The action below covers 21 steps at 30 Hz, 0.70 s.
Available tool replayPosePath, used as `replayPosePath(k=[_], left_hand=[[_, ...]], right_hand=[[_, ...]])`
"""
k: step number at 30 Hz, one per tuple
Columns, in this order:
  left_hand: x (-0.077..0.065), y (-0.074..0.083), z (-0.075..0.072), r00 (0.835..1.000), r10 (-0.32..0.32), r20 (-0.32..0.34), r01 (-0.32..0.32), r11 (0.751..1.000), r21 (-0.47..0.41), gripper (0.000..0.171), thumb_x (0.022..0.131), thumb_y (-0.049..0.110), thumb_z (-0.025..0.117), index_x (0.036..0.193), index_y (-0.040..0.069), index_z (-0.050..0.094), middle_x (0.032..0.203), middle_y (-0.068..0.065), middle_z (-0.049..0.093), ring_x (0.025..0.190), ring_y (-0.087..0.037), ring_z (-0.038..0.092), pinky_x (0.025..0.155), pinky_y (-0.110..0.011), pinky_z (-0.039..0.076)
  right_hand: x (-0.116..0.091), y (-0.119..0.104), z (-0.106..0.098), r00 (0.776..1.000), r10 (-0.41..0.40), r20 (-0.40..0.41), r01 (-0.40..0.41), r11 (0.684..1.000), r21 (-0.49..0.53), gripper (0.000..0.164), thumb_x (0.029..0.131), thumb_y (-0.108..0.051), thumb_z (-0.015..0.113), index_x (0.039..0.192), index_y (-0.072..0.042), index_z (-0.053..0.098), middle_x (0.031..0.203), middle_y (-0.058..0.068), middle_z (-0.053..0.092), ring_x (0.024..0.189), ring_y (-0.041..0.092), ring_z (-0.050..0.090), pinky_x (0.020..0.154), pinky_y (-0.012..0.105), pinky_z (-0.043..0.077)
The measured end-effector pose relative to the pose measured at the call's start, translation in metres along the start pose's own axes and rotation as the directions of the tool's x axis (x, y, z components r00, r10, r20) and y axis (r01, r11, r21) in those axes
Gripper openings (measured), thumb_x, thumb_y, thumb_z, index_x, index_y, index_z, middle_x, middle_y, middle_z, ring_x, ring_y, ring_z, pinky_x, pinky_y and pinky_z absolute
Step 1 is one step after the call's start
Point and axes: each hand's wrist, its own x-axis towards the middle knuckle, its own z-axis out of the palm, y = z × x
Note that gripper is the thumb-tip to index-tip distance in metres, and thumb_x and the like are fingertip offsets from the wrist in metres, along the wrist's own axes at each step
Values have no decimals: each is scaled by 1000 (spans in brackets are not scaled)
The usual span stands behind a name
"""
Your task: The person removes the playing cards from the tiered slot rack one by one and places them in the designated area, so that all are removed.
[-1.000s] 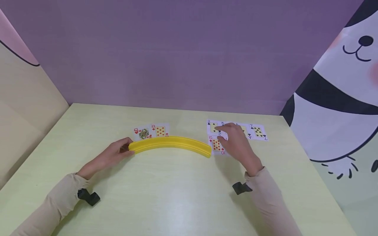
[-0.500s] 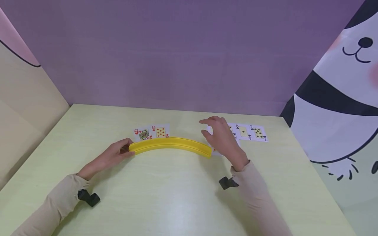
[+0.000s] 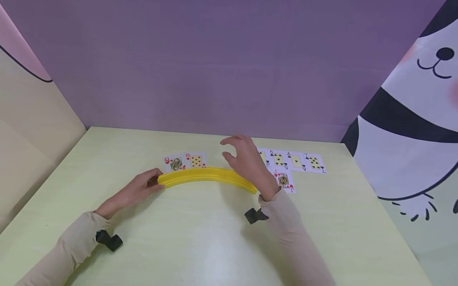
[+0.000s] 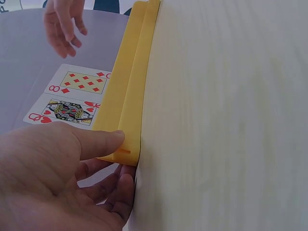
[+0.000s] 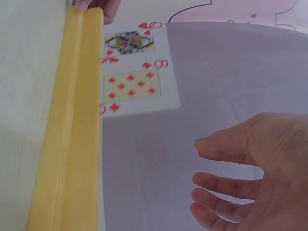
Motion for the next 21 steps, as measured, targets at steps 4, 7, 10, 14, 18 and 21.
replayPosePath(k=[4,7,10,14,18,21], left_hand=[[1,0,1,1000,3,1,-3,1000,-4,16,95,2,64,109,0,57,101,-12,60,87,-23,52,74,-27,45],[2,1,2,1000,5,3,-5,1000,-7,15,95,2,63,109,0,57,102,-12,60,87,-23,51,74,-27,44],[2,2,3,1000,2,4,-2,1000,-8,15,95,2,63,108,0,57,102,-12,60,87,-23,51,74,-27,44],[2,2,3,1000,0,5,0,1000,-7,15,95,2,64,108,0,57,102,-12,60,87,-23,51,74,-27,44],[2,2,3,1000,0,7,0,1000,-6,16,95,2,64,109,0,57,101,-12,60,87,-23,51,74,-27,44],[1,3,2,1000,-1,7,1,1000,-2,16,95,2,64,109,-1,56,101,-12,60,87,-23,51,73,-27,44]], right_hand=[[6,-11,3,1000,-15,-6,15,1000,13,27,94,-8,68,121,-7,69,126,11,63,116,32,54,90,45,51],[11,-18,5,1000,-26,-7,26,999,21,26,94,-8,68,120,-6,69,125,11,64,113,32,56,90,45,51],[15,-23,8,999,-35,-6,36,999,36,25,94,-8,67,119,-6,70,124,11,65,111,31,56,90,45,51],[17,-28,13,999,-47,-14,48,997,61,24,94,-7,67,118,-6,70,122,10,66,108,29,56,89,44,51],[17,-28,25,999,-36,13,35,996,78,21,96,-8,66,116,-5,66,118,10,66,107,29,57,91,43,49],[17,-26,36,999,-5,46,1,995,97,16,97,-10,64,111,-6,62,110,7,67,104,28,59,91,40,49]])
